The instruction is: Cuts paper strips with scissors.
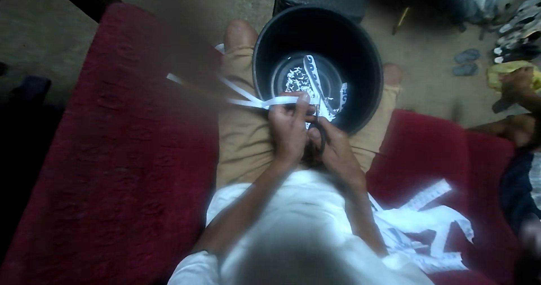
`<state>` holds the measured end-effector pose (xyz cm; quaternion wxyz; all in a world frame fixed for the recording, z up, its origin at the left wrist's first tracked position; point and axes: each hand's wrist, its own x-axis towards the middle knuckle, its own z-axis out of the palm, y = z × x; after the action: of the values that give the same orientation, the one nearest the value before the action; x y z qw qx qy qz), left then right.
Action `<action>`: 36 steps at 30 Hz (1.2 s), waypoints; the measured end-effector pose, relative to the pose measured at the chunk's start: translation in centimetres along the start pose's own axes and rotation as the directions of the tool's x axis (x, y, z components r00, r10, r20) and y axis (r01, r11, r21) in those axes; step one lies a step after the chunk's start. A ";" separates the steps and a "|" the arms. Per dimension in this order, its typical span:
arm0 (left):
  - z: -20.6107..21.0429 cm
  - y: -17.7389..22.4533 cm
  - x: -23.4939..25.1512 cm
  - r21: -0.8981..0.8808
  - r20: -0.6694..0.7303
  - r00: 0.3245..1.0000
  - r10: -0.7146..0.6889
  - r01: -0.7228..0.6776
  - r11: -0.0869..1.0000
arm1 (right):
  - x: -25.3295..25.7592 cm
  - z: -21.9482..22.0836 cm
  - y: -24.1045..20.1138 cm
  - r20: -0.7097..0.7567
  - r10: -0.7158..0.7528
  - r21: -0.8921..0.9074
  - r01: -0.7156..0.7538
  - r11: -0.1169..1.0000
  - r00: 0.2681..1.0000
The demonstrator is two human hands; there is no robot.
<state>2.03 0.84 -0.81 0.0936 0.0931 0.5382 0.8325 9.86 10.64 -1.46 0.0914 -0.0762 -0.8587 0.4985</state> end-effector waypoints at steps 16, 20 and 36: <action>-0.1 0.1 0.3 -0.005 -0.005 1.000 0.011 -0.011 1.000 | -0.1 -0.1 0.3 0.039 0.015 0.055 -0.018 0.998 0.999; -0.1 0.4 0.2 -0.020 -0.012 1.000 -0.003 0.002 1.000 | -0.3 -0.3 -0.1 0.057 0.039 0.064 -0.043 0.997 0.998; 0.0 0.2 0.0 0.003 0.000 1.000 -0.021 0.021 1.000 | 0.1 0.1 0.1 0.008 -0.017 0.014 0.017 1.000 1.000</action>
<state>2.05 0.76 -0.66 0.1019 0.0875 0.5403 0.8307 9.75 10.61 -1.61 0.0926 -0.0663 -0.8561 0.5042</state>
